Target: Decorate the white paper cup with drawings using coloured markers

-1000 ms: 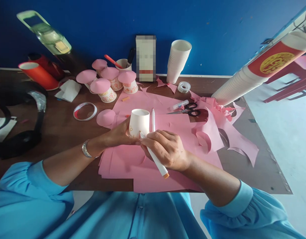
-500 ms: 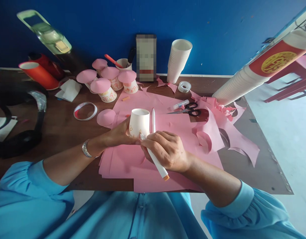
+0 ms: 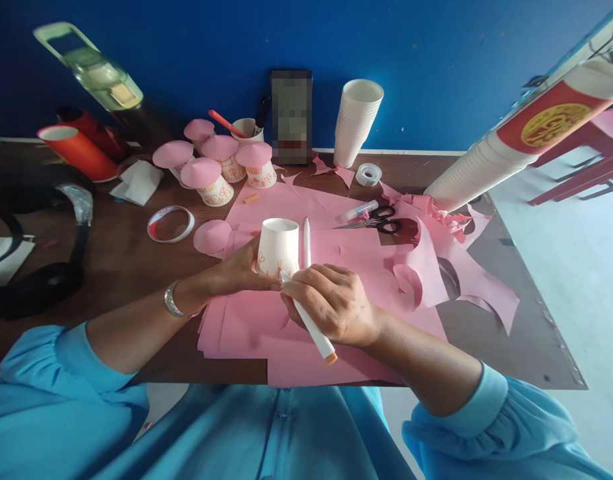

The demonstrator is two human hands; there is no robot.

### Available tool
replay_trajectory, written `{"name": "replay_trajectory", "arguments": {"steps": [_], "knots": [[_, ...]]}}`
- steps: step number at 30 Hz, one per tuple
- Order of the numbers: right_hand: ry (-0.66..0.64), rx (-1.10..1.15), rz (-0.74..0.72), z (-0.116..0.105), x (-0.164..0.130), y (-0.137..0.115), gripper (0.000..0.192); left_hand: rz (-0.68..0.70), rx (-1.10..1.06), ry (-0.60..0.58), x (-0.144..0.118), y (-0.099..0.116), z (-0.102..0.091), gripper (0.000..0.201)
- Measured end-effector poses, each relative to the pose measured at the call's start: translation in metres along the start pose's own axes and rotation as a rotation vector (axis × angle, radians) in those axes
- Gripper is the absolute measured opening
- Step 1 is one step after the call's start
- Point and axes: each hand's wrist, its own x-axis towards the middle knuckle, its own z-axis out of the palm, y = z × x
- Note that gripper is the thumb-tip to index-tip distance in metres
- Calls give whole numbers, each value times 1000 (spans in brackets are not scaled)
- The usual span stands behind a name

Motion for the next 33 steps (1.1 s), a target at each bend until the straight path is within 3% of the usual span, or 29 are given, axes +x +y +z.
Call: {"name": "replay_trajectory", "arguments": {"steps": [14, 33], "knots": [[59, -65, 43, 0, 1, 1, 20, -24, 17, 20, 1, -2, -1, 90], [14, -7, 22, 0, 1, -3, 21, 22, -6, -2, 1, 1, 1, 80]]}}
